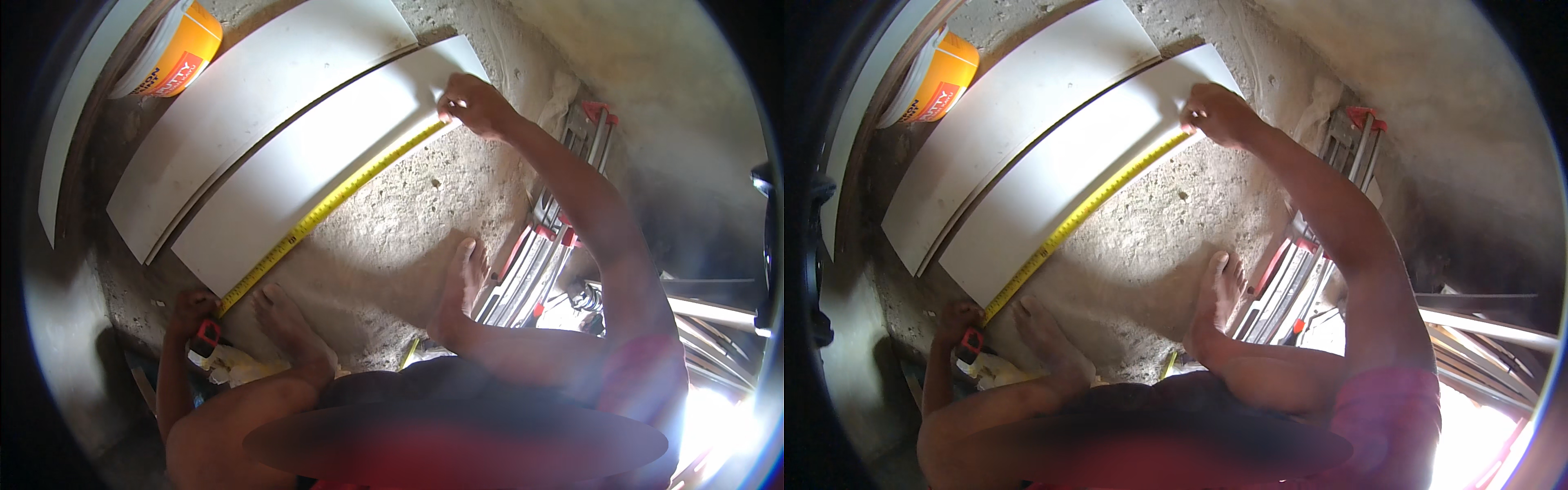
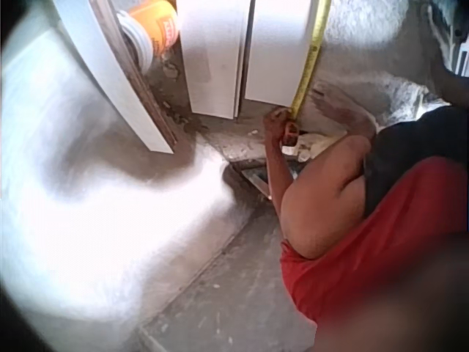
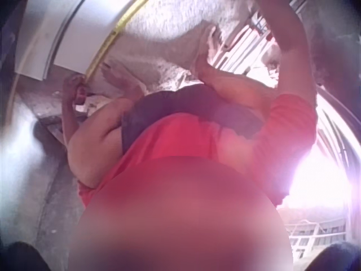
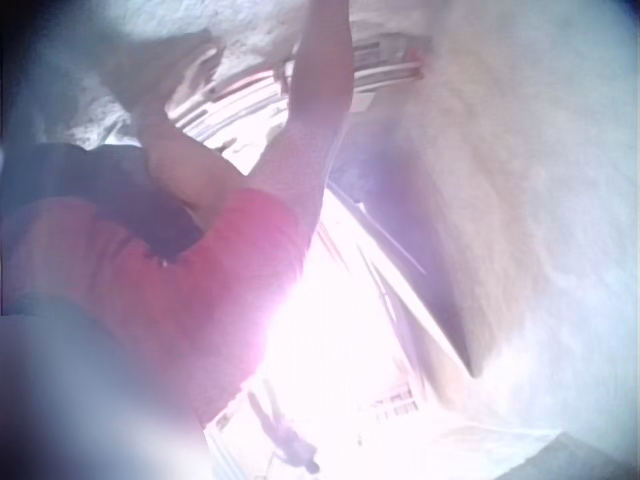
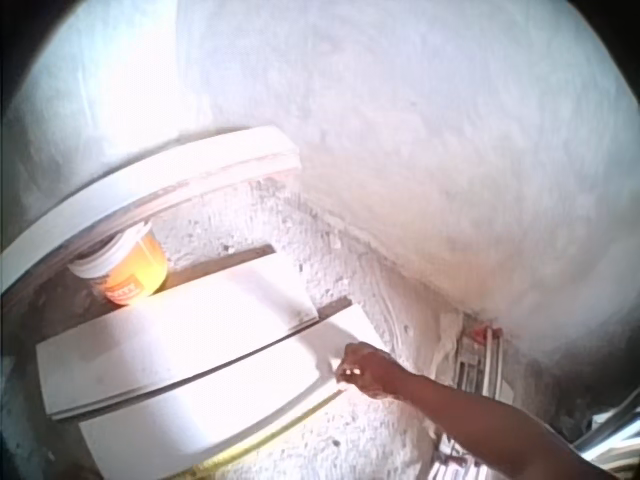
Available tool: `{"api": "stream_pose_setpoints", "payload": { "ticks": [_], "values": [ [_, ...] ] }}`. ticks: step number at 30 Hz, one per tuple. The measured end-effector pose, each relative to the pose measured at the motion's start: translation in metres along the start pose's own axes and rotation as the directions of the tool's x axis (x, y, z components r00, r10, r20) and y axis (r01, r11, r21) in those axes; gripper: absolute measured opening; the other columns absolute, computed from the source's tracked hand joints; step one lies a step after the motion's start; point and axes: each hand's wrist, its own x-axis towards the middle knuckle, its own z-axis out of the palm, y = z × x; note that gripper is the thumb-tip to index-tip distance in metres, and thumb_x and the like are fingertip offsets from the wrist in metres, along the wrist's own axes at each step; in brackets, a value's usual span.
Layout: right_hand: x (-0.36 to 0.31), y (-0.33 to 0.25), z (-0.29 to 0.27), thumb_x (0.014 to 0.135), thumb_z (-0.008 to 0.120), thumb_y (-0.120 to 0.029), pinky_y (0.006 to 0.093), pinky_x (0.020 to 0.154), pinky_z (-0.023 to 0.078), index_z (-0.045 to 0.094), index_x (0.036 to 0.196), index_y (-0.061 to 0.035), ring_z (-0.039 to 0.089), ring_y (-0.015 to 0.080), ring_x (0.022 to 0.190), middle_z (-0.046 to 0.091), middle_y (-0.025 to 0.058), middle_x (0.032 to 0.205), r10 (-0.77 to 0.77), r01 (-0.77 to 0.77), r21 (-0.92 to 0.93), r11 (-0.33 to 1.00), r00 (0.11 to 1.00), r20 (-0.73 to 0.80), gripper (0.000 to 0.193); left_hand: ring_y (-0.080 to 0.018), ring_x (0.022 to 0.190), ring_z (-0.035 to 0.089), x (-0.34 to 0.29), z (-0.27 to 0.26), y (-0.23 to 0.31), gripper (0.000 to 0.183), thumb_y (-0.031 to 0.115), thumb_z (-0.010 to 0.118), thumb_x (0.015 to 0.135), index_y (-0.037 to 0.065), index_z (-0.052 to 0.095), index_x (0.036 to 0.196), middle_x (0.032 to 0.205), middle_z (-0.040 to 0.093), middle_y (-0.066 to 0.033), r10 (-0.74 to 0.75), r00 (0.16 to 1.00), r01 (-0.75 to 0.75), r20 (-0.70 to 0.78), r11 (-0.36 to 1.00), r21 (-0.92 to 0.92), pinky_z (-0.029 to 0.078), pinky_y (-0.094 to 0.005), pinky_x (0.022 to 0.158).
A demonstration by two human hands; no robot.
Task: The person measures several white rectangular panels with a tape measure, then uses a manual tile cutter to score and snap one panel into two pieces. The person repeats the measuring and cutting process on another panel.
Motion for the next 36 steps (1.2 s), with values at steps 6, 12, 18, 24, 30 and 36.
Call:
{"api": "stream_pose_setpoints", "payload": {
  "ticks": [6,12,18,24,30,36],
  "values": [
    [0.000,0.004,-0.001,0.081,0.068,-0.021,0.0355,0.087,0.042,0.070,0.080,-0.0129,0.052,0.0213,0.093,0.056,0.0026,0.083,-0.042,0.043,-0.060,0.997,0.999,0.008,0.009,-0.0165,0.074,0.062,-0.004,0.001,0.006,0.018,0.016,0.063,0.080,0.004,0.072,0.089,0.083,0.068,-0.0068,0.029,1.000,-0.030,0.010,0.998,0.047,0.051,-0.0307,0.069],
    [-0.011,-0.004,-0.003,0.082,0.065,-0.025,0.0367,0.088,0.043,0.070,0.079,-0.0148,0.051,0.0217,0.093,0.056,0.0034,0.082,0.053,-0.042,-0.118,0.992,0.994,0.093,0.012,-0.0232,0.079,0.065,-0.002,-0.001,0.015,0.017,0.015,0.059,0.083,0.007,0.072,0.092,0.090,0.068,-0.0094,0.075,0.996,-0.083,0.050,0.979,0.185,0.053,-0.0350,0.071],
    [0.017,-0.007,-0.013,0.082,0.066,-0.022,0.0349,0.090,0.042,0.069,0.078,-0.0141,0.051,0.0225,0.094,0.056,0.0038,0.084,-0.110,0.100,-0.134,0.986,0.992,-0.065,0.009,-0.0197,0.078,0.065,-0.012,0.003,0.029,0.016,0.015,0.058,0.084,0.006,0.071,0.088,0.089,0.068,-0.0088,0.024,0.999,-0.019,-0.025,0.984,0.178,0.053,-0.0336,0.070],
    [0.023,-0.011,-0.017,0.079,0.070,-0.025,0.0355,0.094,0.042,0.068,0.084,-0.0131,0.052,0.0221,0.101,0.057,0.0025,0.090,-0.050,0.048,-0.020,0.999,0.995,-0.082,0.013,-0.0150,0.078,0.065,-0.015,0.004,0.028,0.017,0.014,0.059,0.084,0.003,0.069,0.092,0.088,0.068,-0.0070,-0.029,1.000,0.029,0.001,0.995,0.091,0.053,-0.0308,0.070],
    [0.040,0.001,-0.020,0.080,0.069,-0.030,0.0389,0.098,0.039,0.067,0.082,-0.0150,0.051,0.0236,0.112,0.060,0.0020,0.102,-0.244,0.243,-0.033,0.970,0.940,-0.241,0.016,-0.0123,0.076,0.063,-0.022,-0.007,0.012,0.027,0.027,0.065,0.079,0.004,0.072,0.092,0.082,0.069,-0.0072,-0.089,0.994,0.092,-0.065,0.995,0.044,0.050,-0.0292,0.071],
    [0.062,0.022,-0.001,0.075,0.075,-0.027,0.0432,0.097,0.040,0.068,0.087,-0.0127,0.055,0.0321,0.106,0.060,0.0141,0.108,0.002,-0.019,-0.044,0.999,0.938,-0.347,0.021,-0.0167,0.083,0.064,0.008,-0.044,0.008,0.029,0.032,0.060,0.089,0.006,0.068,0.098,0.089,0.068,-0.0081,0.461,0.887,-0.440,-0.018,0.856,0.271,0.049,-0.0335,0.076]
  ]
}}
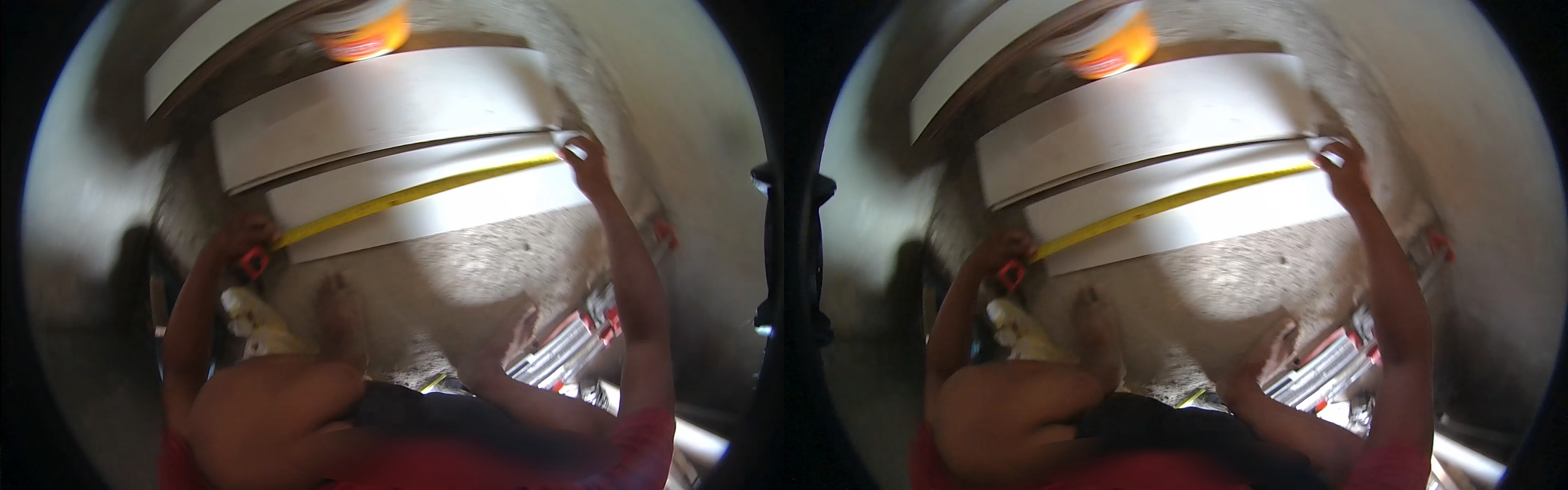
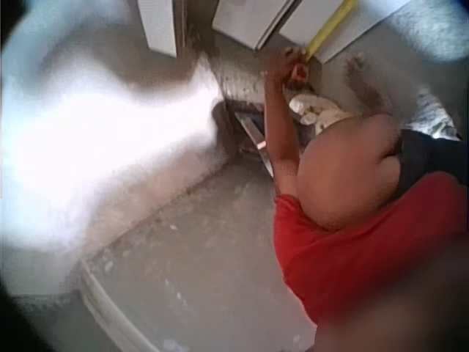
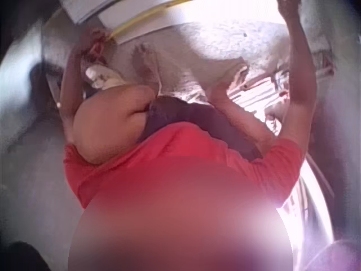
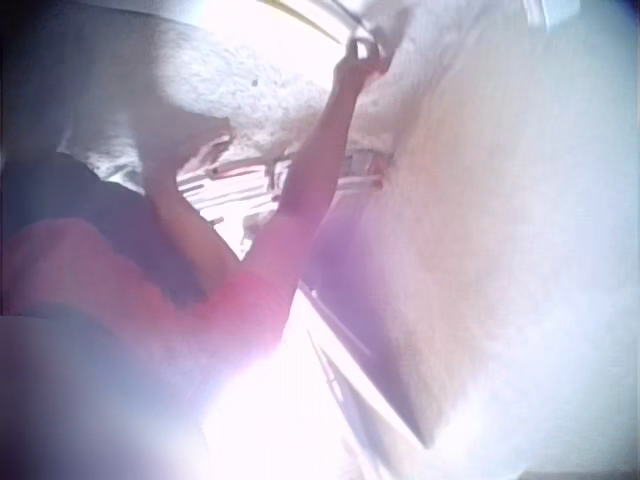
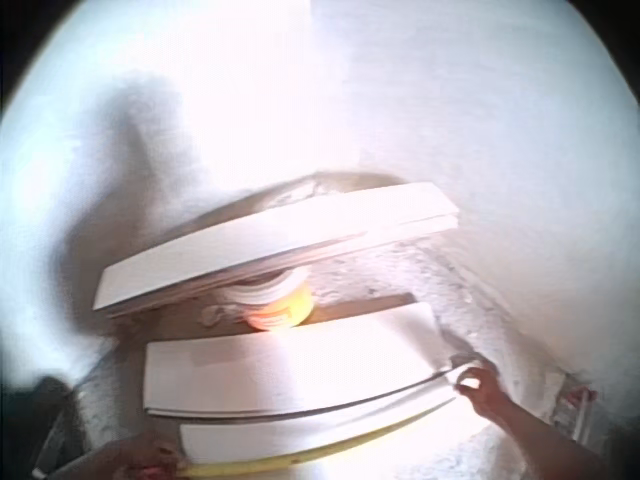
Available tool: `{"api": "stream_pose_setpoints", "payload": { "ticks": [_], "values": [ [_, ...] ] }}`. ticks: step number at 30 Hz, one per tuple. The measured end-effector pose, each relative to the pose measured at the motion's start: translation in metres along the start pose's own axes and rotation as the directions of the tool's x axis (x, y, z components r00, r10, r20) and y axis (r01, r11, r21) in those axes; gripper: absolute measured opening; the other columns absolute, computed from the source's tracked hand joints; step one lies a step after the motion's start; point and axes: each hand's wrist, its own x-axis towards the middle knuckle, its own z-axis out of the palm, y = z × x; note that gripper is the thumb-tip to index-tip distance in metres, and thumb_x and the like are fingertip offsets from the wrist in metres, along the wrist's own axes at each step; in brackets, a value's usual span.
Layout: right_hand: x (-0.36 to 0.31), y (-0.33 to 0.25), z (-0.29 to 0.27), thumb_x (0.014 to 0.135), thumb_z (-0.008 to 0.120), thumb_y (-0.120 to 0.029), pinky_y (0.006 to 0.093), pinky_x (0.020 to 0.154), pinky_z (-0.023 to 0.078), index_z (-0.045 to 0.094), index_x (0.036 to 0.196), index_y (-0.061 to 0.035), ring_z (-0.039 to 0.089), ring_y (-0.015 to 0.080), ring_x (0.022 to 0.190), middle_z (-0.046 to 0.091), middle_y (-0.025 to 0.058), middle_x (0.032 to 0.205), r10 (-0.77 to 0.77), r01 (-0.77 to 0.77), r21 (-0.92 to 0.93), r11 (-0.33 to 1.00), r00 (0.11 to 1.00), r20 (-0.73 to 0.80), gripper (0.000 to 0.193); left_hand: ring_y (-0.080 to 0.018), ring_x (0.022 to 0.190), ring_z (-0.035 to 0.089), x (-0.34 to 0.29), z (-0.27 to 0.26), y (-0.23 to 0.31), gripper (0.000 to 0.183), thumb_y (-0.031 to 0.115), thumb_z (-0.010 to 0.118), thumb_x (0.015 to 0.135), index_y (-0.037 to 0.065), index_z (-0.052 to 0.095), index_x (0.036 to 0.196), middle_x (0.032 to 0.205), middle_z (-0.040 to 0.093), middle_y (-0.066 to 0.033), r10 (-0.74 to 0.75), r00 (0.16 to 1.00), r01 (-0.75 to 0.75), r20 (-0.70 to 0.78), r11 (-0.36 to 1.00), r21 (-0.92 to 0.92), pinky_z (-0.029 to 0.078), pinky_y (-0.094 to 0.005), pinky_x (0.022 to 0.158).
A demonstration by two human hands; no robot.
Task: The person measures several white rectangular panels with a tape measure, then uses a manual tile cutter to score and snap one panel into two pieces. The person repeats the measuring and cutting process on another panel.
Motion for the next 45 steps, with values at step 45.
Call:
{"api": "stream_pose_setpoints", "payload": {
  "ticks": [45],
  "values": [
    [0.003,0.014,-0.018,0.084,0.064,-0.010,0.0334,0.081,0.046,0.062,0.088,-0.0050,0.060,0.0190,0.086,0.063,0.0064,0.082,-0.130,0.117,0.126,0.985,0.987,0.098,0.007,-0.0151,0.092,0.062,-0.010,0.014,0.025,0.030,0.030,0.068,0.079,0.008,0.073,0.098,0.097,0.071,-0.0060,-0.373,0.922,0.383,0.102,0.846,-0.371,0.045,-0.0306,0.085]
  ]
}}
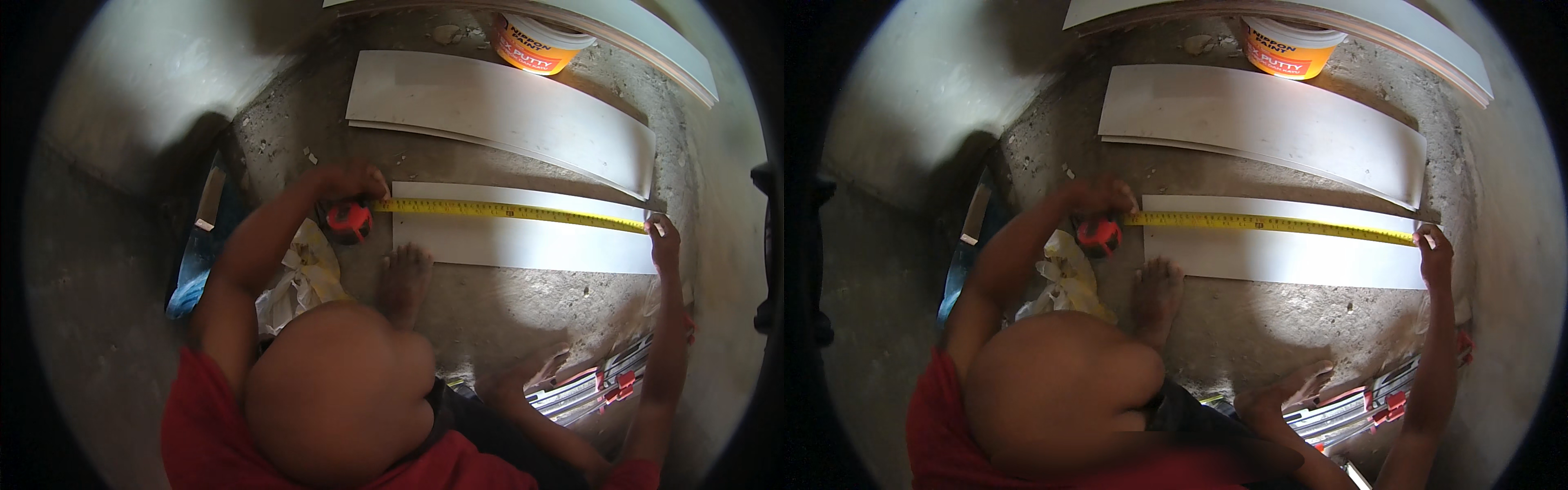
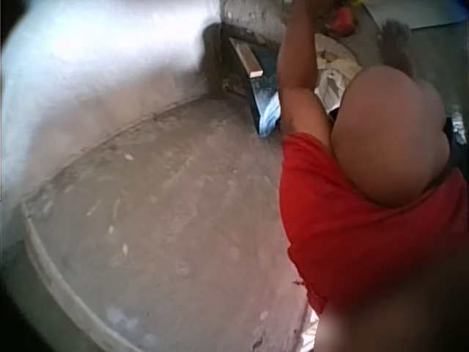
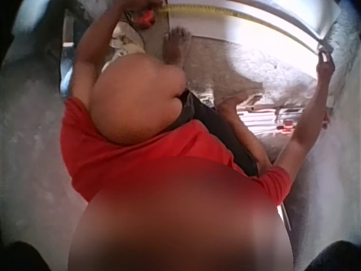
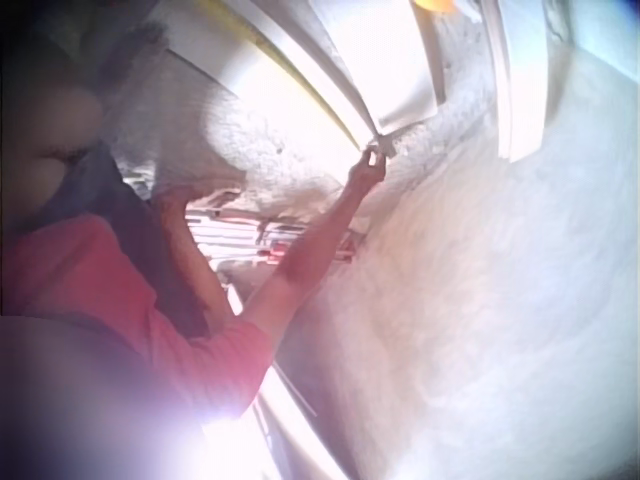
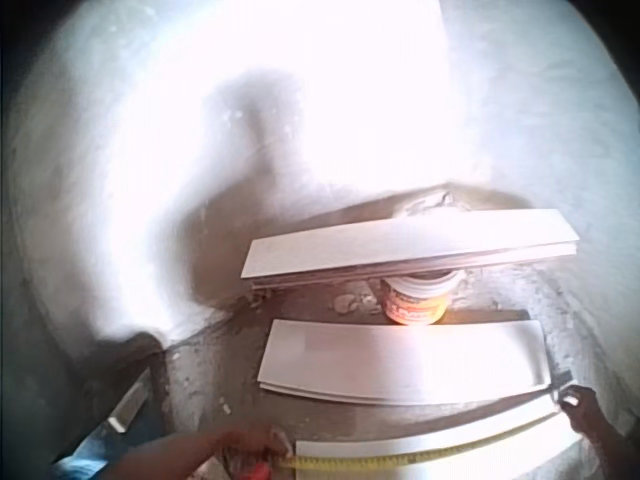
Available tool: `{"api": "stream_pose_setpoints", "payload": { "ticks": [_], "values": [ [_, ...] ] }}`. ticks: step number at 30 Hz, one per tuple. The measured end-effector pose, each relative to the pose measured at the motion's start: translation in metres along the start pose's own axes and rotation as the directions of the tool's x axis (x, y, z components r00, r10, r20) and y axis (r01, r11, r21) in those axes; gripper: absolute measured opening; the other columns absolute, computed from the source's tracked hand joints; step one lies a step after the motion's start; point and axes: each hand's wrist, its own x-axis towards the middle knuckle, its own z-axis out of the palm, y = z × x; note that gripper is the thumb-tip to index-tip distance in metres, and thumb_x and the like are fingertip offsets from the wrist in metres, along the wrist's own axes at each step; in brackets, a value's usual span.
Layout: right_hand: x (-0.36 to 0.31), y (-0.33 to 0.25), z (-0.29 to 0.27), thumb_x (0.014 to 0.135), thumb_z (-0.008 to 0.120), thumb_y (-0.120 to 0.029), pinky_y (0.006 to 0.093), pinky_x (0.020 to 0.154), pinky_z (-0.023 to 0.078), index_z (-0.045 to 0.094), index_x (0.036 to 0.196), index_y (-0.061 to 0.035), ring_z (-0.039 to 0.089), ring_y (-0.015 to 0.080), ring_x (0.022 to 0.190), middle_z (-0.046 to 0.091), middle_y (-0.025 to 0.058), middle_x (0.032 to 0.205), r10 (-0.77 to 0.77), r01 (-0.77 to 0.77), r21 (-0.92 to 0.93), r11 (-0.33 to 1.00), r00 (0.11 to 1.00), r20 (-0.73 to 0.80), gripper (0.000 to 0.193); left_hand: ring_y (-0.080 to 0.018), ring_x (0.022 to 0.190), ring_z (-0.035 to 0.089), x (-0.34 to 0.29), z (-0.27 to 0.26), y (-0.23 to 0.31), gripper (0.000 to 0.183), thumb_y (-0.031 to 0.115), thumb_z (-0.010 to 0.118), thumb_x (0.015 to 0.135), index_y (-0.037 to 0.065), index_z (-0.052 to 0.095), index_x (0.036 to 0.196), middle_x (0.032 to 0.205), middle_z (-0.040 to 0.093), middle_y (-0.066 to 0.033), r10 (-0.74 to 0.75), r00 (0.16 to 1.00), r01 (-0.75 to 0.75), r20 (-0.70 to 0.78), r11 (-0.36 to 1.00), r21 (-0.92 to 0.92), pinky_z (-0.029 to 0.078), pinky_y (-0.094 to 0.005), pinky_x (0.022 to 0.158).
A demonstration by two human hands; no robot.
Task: The person measures several white rectangular panels with a tape measure, then uses a manual tile cutter to score and snap one panel into two pieces. The person repeats the measuring and cutting process on another panel.
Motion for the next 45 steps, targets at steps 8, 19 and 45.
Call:
{"api": "stream_pose_setpoints", "payload": {
  "ticks": [8,19,45],
  "values": [
    [0.005,0.001,0.002,0.087,0.064,-0.019,0.0283,0.069,0.047,0.061,0.092,-0.0039,0.059,0.0132,0.076,0.061,0.0032,0.080,0.123,-0.137,0.089,0.987,0.982,0.142,0.016,-0.0120,0.089,0.060,0.028,-0.014,-0.017,0.028,0.029,0.068,0.081,0.005,0.072,0.095,0.092,0.069,-0.0037,0.097,0.992,-0.092,0.077,0.993,-0.072,0.047,-0.0294,0.081],
    [0.012,-0.004,-0.005,0.086,0.065,-0.029,0.0272,0.065,0.048,0.060,0.099,-0.0102,0.062,0.0119,0.079,0.065,0.0023,0.088,0.282,-0.322,0.161,0.933,0.931,0.231,0.024,-0.0120,0.088,0.063,0.029,-0.017,-0.009,0.026,0.023,0.066,0.078,0.005,0.072,0.096,0.093,0.071,-0.0046,0.064,0.997,-0.064,0.032,0.998,-0.002,0.047,-0.0282,0.081],
    [0.044,0.013,-0.006,0.086,0.067,-0.025,0.0218,0.059,0.041,0.064,0.097,-0.0130,0.055,0.0051,0.077,0.062,-0.0062,0.088,0.195,-0.235,0.142,0.961,0.947,0.254,0.016,-0.0103,0.081,0.060,0.023,-0.015,0.003,0.028,0.024,0.068,0.077,0.004,0.073,0.097,0.088,0.070,-0.0046,-0.047,0.998,0.045,-0.041,0.998,-0.043,0.047,-0.0270,0.074]
  ]
}}
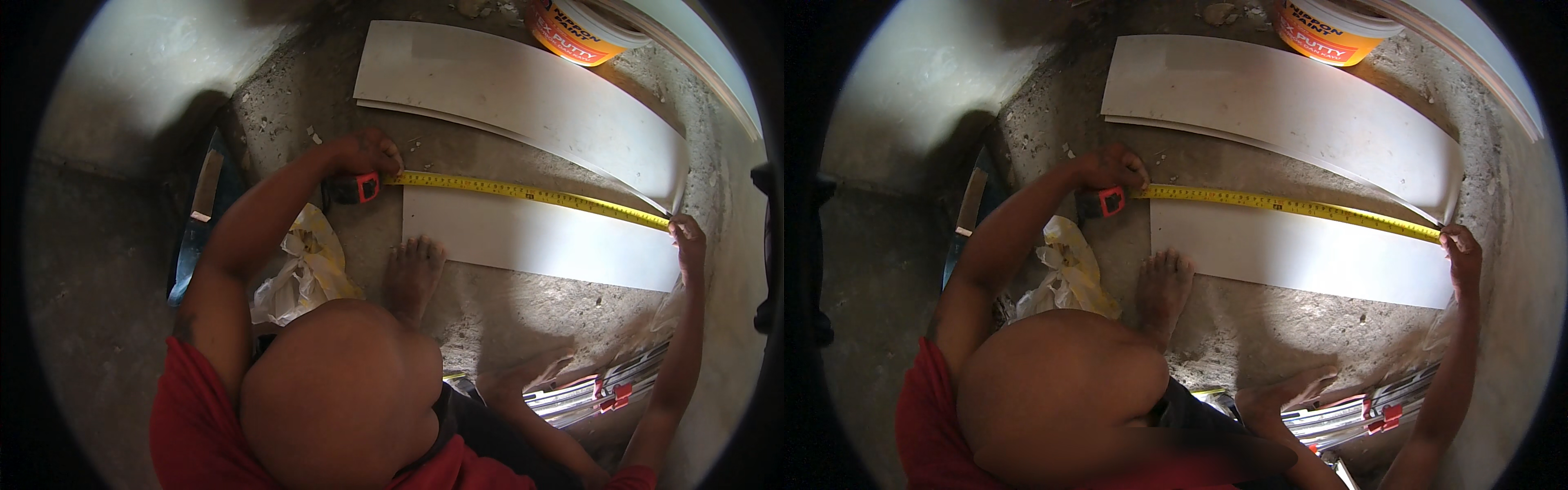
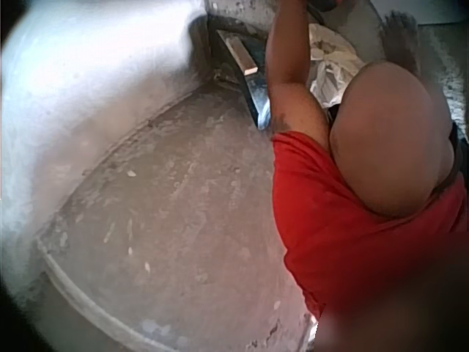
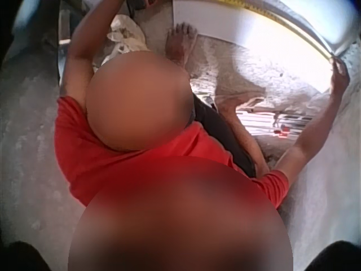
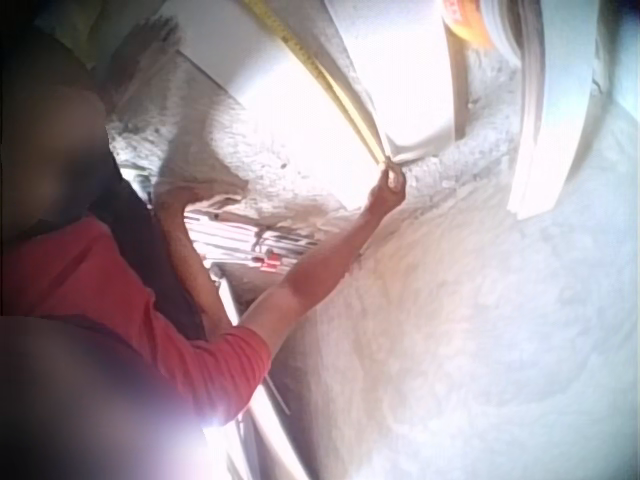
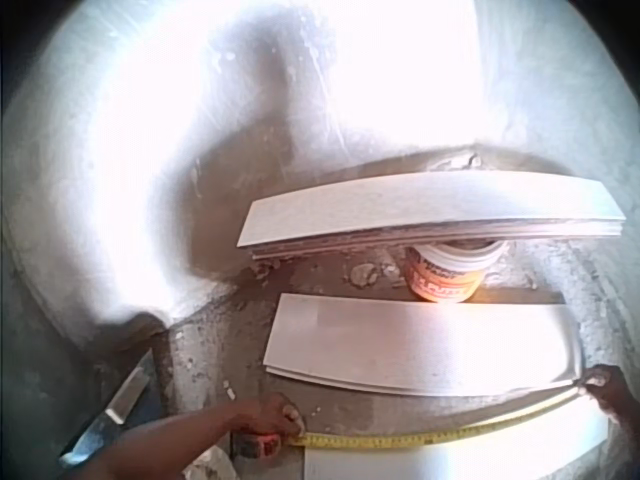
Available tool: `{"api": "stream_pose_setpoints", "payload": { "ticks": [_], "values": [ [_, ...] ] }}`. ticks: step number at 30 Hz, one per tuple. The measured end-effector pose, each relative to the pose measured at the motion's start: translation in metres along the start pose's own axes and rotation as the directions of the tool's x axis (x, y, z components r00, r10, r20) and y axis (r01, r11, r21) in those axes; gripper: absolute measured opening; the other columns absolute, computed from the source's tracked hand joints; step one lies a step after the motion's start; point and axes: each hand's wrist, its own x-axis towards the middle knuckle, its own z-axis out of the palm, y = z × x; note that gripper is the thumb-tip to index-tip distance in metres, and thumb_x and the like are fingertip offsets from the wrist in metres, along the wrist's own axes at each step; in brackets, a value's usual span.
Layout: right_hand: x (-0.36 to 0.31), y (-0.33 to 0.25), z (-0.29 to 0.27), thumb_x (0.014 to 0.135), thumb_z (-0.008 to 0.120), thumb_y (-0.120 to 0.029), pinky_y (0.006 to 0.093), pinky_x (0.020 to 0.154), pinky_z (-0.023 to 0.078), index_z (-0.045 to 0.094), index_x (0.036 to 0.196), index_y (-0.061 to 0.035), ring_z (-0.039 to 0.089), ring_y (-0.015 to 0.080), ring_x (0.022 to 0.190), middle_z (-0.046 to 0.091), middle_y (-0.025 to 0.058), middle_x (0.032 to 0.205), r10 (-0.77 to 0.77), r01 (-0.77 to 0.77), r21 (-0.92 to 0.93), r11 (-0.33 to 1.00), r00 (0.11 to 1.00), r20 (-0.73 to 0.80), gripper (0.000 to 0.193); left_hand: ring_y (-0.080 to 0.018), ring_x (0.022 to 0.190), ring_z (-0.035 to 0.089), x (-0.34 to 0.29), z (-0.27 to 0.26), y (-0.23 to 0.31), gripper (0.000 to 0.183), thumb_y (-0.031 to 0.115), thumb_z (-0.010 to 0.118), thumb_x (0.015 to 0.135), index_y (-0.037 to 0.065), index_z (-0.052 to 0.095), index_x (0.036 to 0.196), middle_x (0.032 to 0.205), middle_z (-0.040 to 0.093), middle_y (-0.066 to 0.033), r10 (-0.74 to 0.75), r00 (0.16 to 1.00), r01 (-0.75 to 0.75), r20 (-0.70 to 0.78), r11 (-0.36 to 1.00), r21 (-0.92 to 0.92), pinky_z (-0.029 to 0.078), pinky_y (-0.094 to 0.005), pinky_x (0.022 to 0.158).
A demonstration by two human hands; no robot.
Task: The person measures several white rectangular panels with a tape measure, then uses a manual tile cutter to score and snap one panel into two pieces. The person repeats the measuring and cutting process on another panel.
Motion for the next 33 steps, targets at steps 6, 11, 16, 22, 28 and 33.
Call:
{"api": "stream_pose_setpoints", "payload": {
  "ticks": [6,11,16,22,28,33],
  "values": [
    [0.006,-0.002,-0.001,0.087,0.065,-0.018,0.0206,0.058,0.038,0.063,0.094,-0.0123,0.051,0.0041,0.073,0.060,-0.0069,0.085,-0.069,0.068,0.041,0.997,0.997,0.032,0.010,-0.0095,0.080,0.059,-0.002,0.000,0.003,0.028,0.025,0.068,0.078,0.006,0.073,0.097,0.087,0.070,-0.0029,-0.027,1.000,0.027,0.010,1.000,0.009,0.046,-0.0267,0.075],
    [0.004,-0.004,0.000,0.086,0.064,-0.015,0.0216,0.062,0.039,0.063,0.092,-0.0112,0.051,0.0051,0.074,0.060,-0.0057,0.085,-0.024,0.023,0.031,0.999,0.999,0.031,0.007,-0.0100,0.080,0.059,0.000,0.000,0.000,0.028,0.025,0.068,0.078,0.006,0.073,0.098,0.087,0.070,-0.0030,-0.015,1.000,0.016,0.008,1.000,-0.016,0.046,-0.0270,0.074],
    [0.003,0.000,0.001,0.084,0.064,-0.010,0.0276,0.078,0.043,0.061,0.089,-0.0075,0.056,0.0109,0.084,0.061,-0.0005,0.086,-0.204,0.204,-0.039,0.978,0.979,0.020,0.006,-0.0106,0.081,0.060,0.002,0.000,-0.002,0.028,0.026,0.068,0.077,0.006,0.073,0.096,0.087,0.070,-0.0040,0.006,1.000,-0.006,-0.001,1.000,0.024,0.046,-0.0280,0.075],
    [-0.002,-0.001,0.002,0.083,0.064,-0.010,0.0305,0.085,0.043,0.061,0.085,-0.0053,0.057,0.0144,0.087,0.062,0.0033,0.086,-0.183,0.188,-0.152,0.970,0.982,0.046,0.006,-0.0121,0.082,0.062,0.003,-0.001,-0.001,0.027,0.025,0.067,0.077,0.006,0.073,0.094,0.086,0.071,-0.0062,0.016,1.000,-0.015,-0.011,0.998,0.062,0.047,-0.0283,0.077],
    [-0.003,-0.013,0.009,0.083,0.066,-0.013,0.0313,0.083,0.045,0.065,0.090,-0.0061,0.059,0.0169,0.088,0.064,0.0047,0.089,-0.085,0.086,-0.126,0.988,0.996,0.016,0.010,-0.0215,0.096,0.061,0.017,-0.002,-0.024,0.029,0.027,0.066,0.081,0.010,0.070,0.103,0.106,0.067,-0.0056,0.248,0.968,-0.232,0.034,0.834,0.500,0.046,-0.0355,0.088],
    [-0.008,-0.021,0.013,0.083,0.067,-0.022,0.0336,0.086,0.047,0.068,0.094,-0.0036,0.062,0.0180,0.091,0.067,0.0071,0.092,-0.103,0.097,-0.115,0.989,0.994,-0.048,0.021,-0.0295,0.104,0.057,0.025,-0.002,-0.050,0.023,0.030,0.050,0.093,0.013,0.063,0.103,0.108,0.061,-0.0092,0.398,0.904,-0.406,0.158,0.679,0.612,0.045,-0.0418,0.088]
  ]
}}
